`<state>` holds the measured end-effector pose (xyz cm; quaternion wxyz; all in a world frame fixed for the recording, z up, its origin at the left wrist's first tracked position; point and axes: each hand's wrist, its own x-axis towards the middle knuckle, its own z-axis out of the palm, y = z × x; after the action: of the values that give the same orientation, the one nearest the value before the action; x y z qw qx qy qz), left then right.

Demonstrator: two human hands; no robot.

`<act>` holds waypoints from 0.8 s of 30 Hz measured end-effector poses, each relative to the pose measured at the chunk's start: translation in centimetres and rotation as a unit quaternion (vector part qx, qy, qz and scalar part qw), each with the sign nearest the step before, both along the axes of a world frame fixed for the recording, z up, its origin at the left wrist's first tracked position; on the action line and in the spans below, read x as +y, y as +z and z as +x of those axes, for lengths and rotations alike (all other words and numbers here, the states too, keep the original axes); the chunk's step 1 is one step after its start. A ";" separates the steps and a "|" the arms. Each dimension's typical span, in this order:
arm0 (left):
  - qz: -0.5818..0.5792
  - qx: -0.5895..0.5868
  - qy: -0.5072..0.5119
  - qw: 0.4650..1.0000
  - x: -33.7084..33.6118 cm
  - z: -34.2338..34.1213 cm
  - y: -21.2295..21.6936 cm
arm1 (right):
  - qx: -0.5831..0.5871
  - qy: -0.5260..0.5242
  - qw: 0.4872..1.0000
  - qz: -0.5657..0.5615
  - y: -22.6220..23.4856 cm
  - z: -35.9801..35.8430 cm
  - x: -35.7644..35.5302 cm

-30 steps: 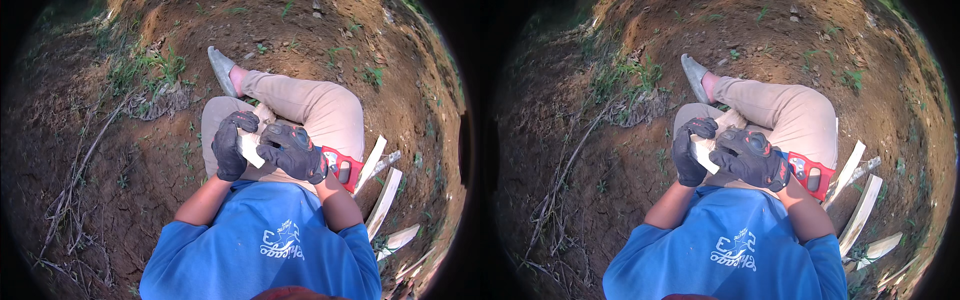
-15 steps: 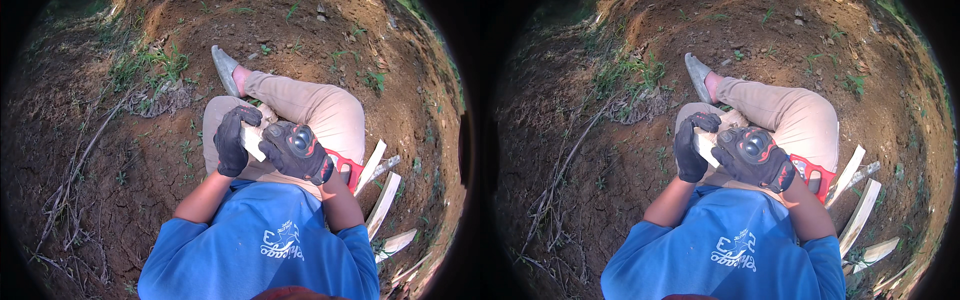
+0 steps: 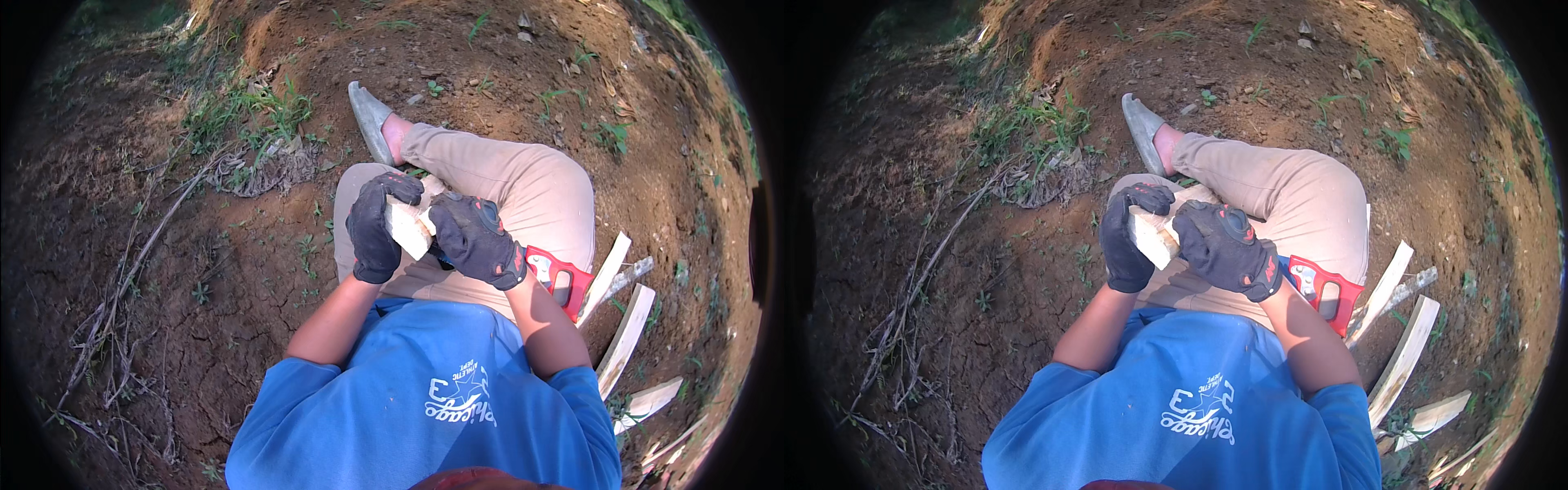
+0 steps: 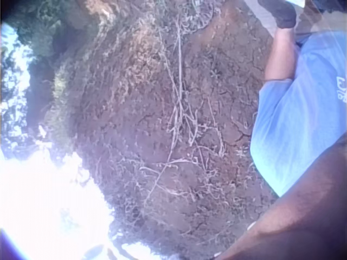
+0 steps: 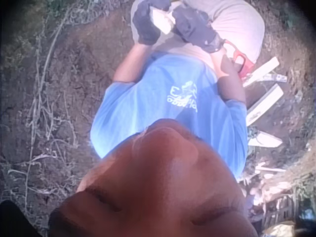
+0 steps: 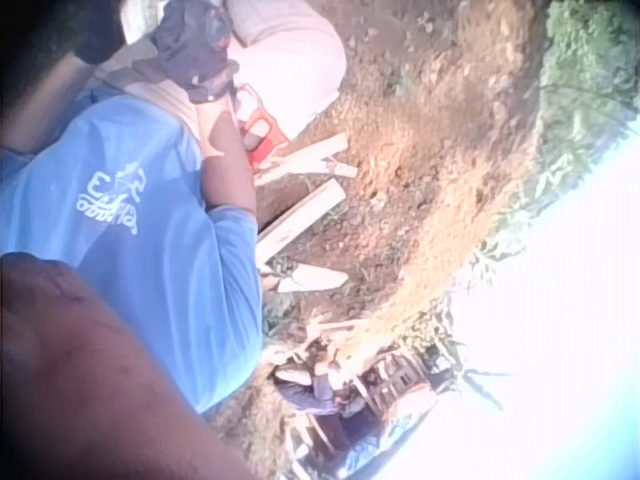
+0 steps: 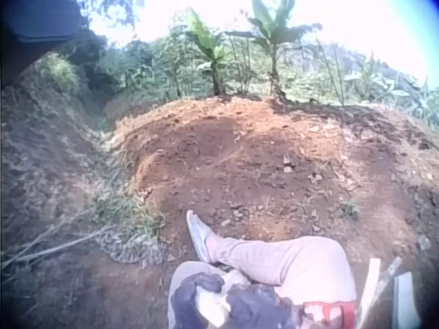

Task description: The person uses a handsaw and a small knife to shape and whittle several pieces of wood while sitting on the ground. They pick up wood planks, saw them to length, and then refine the edges and surfaces by hand.

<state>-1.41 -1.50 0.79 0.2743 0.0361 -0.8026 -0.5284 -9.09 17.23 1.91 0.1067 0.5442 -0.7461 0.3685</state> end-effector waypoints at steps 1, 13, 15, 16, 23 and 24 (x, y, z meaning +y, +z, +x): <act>0.042 0.003 -0.004 0.999 0.0 -0.1 -0.4 | -0.024 -0.009 1.000 0.000 0.0 0.3 -0.3; 0.050 -0.020 0.010 0.998 -0.2 0.3 -0.9 | 0.012 -0.034 0.997 -0.062 -2.0 1.0 -2.1; 0.092 -0.001 0.022 0.995 -0.1 0.2 -1.0 | -0.055 -0.076 0.995 -0.034 -3.4 0.0 -2.0; 0.110 0.000 0.008 0.994 -0.2 0.3 -1.0 | -0.224 -0.060 0.970 -0.070 -4.0 -0.2 -1.9; 0.228 0.003 -0.010 0.974 -0.4 0.2 -0.9 | -0.816 0.014 0.482 -0.319 -3.4 -0.1 -2.2; 0.206 -0.003 -0.002 0.979 -0.5 0.2 -0.7 | -0.808 -0.010 0.500 -0.311 -3.3 0.0 -2.2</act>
<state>-1.21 -1.97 0.08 0.2578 0.0919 -0.6775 -0.6827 -9.14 15.04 -1.41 -0.3768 -0.0666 -0.3497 0.8552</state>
